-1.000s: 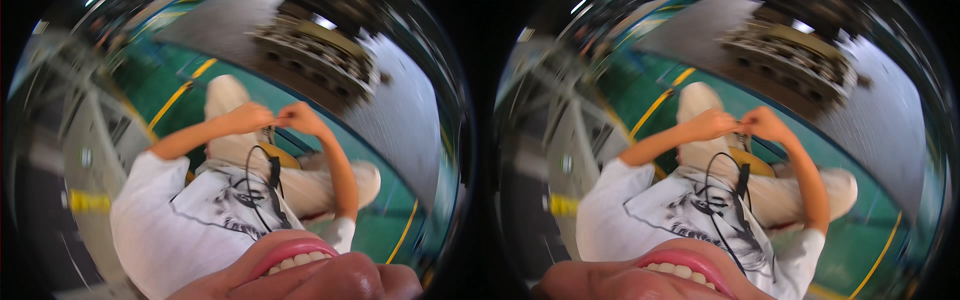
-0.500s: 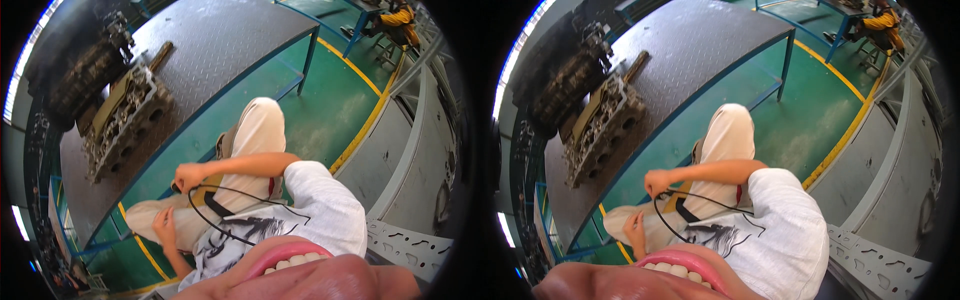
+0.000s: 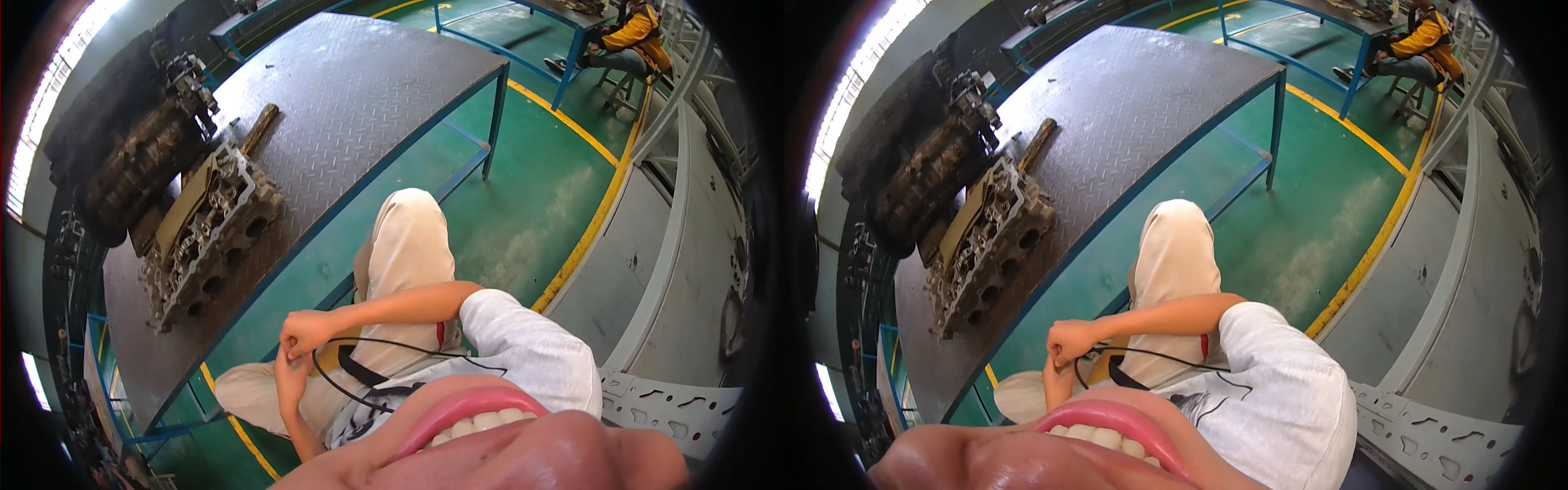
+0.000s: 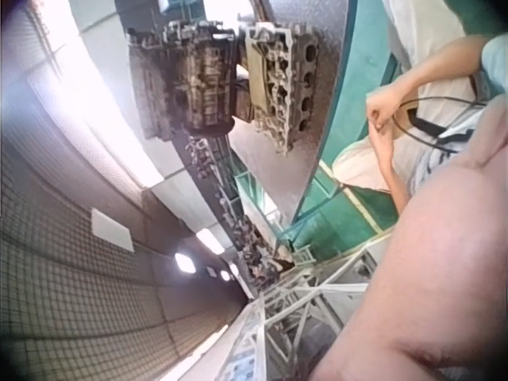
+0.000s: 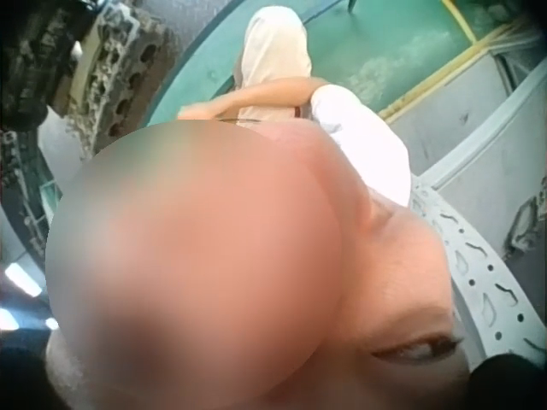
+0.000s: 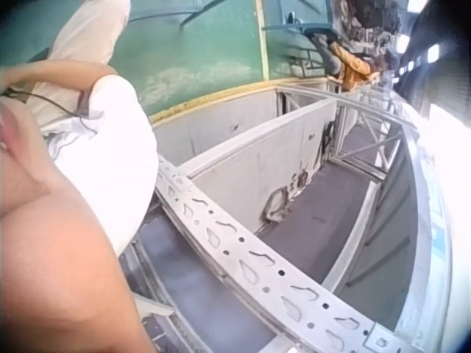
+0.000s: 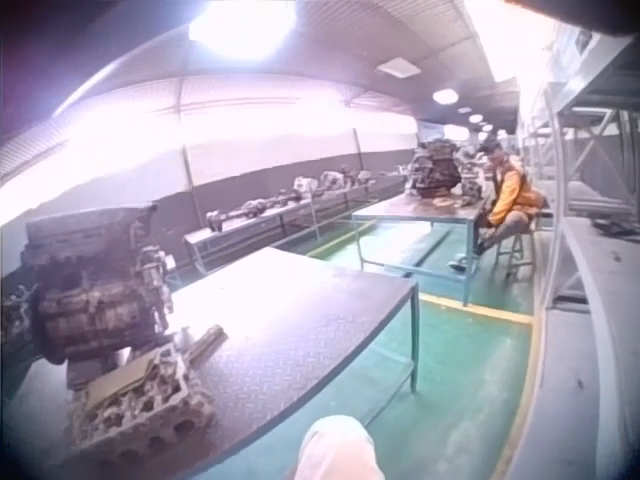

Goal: The person handles components within an engine cylinder head assembly by hand, removing small parts from the internal valve and cam areas while seated at a workbench.

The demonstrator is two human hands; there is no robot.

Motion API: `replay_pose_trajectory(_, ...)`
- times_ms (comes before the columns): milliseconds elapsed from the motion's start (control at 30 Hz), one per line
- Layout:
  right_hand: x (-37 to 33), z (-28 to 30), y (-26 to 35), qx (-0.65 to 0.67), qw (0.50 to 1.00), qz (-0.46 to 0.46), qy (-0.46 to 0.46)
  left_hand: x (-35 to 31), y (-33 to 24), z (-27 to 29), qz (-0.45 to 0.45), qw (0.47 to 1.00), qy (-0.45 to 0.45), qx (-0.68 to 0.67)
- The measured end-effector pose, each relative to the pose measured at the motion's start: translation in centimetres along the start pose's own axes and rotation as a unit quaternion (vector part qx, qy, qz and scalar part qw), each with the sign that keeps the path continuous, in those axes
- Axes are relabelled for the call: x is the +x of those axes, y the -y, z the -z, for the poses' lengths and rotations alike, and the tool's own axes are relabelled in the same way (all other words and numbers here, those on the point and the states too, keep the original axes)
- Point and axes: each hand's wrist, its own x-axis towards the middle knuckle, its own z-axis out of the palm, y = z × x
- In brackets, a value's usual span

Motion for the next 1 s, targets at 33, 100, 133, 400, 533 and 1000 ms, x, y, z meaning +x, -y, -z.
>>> replay_pose_trajectory(33,-0.2,0.3,0.0,-0.009,1.0,-0.017,0.003,0.1,-0.4,-0.3,-0.053,0.996,-0.045,0.061)
replay_pose_trajectory(100,-0.3,-0.4,-1.1,0.04,0.999,-0.023,-0.015,-0.6,-0.7,-0.1,-0.067,0.989,-0.065,0.117)
replay_pose_trajectory(133,-0.4,-0.2,-1.5,0.042,0.999,-0.019,0.002,-0.9,-0.8,-0.2,-0.089,0.977,-0.089,0.174)
replay_pose_trajectory(400,-0.9,0.9,-2.5,0.152,0.978,-0.107,0.099,-2.9,-0.4,-0.5,-0.09,0.976,-0.069,0.186)
replay_pose_trajectory(533,-0.6,0.5,-2.2,0.195,0.959,-0.171,0.118,-4.0,-0.2,-0.1,-0.116,0.962,-0.13,0.21)
replay_pose_trajectory(1000,0.1,-1.6,-2.5,0.227,0.919,-0.272,0.172,-5.2,1.3,-0.2,-0.097,0.968,-0.173,0.156)
